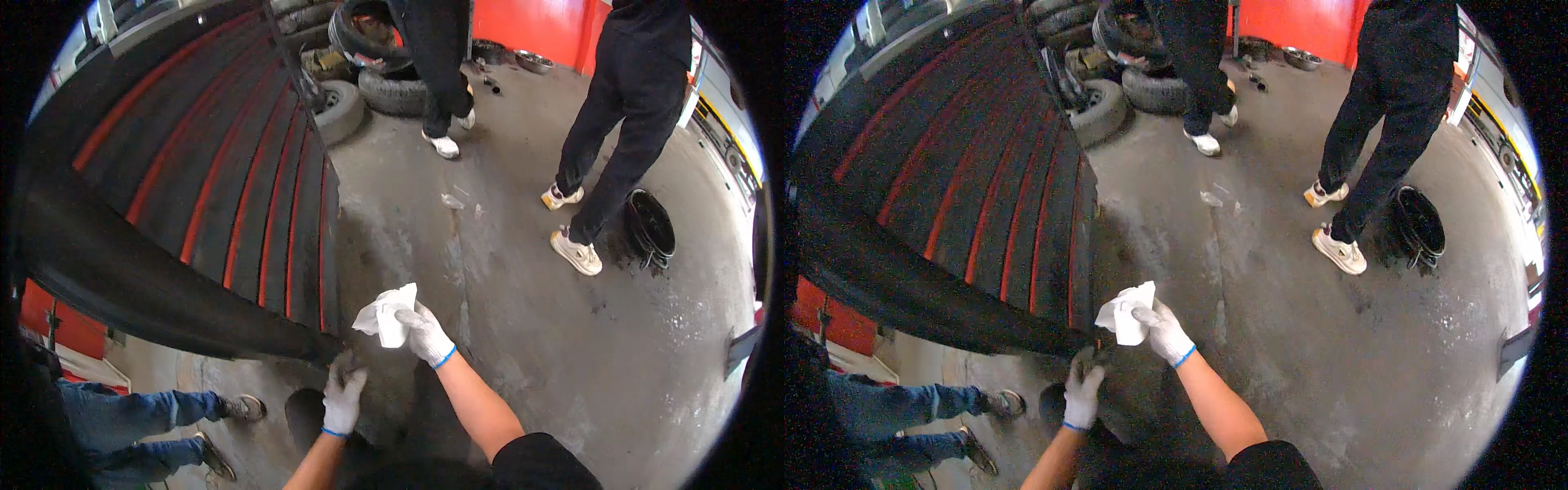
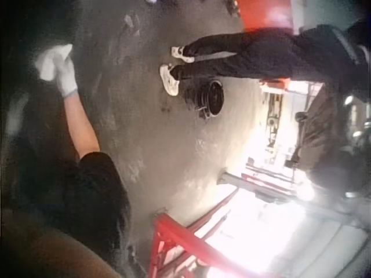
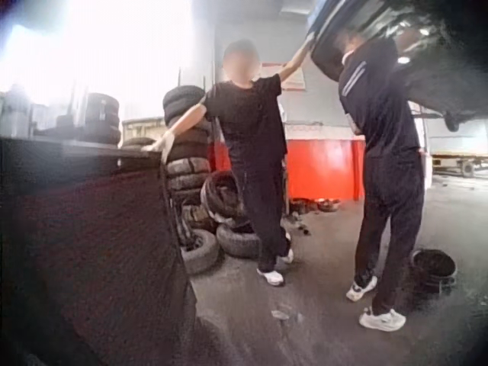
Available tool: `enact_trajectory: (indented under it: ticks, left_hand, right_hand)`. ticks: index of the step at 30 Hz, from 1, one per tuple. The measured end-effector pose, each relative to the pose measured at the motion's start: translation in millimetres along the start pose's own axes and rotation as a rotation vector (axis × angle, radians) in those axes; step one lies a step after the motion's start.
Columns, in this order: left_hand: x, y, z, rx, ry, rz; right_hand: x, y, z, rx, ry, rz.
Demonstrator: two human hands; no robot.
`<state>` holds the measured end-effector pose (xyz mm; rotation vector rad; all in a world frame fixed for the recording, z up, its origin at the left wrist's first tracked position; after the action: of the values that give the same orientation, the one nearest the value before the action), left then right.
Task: The person wipes a metallic engine block with a white cloth, repeatedly turning and repositioning the part to clean multiple surfaces. The engine block rests on a cardboard box on the floor of an auto repair shop.
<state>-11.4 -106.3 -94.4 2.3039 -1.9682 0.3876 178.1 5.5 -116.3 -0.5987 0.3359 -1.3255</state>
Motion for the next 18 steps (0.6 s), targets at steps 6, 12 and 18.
enact_trajectory:
  ticks: [6, 12, 18]
  left_hand:
    - [-47.3, -16.8, -18.2, -0.26, -0.045, 0.181]
    - [-68.6, -48.1, -36.6, -0.611, -0.456, 0.378]
    - [-50.1, -117.2, -40.0, -0.38, -0.529, 0.749]
  right_hand:
    - [44.4, 34.8, -25.0, 0.41, -0.113, 0.02]
    - [101.8, 53.0, 48.9, 0.772, -0.052, -0.454]
    - [170.1, 35.6, 74.2, 0.825, 0.128, -0.574]
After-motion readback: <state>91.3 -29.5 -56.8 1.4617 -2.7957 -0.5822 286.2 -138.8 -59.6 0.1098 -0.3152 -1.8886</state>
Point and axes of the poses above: each hand's wrist, its own x-axis away from the middle knuckle, its own y-axis out of the back of the hand, z = x × y, the point moved 1 cm from there along -x, towards the middle knuckle, and after that the axes turned 10 degrees about x, right-handed, at the moved point
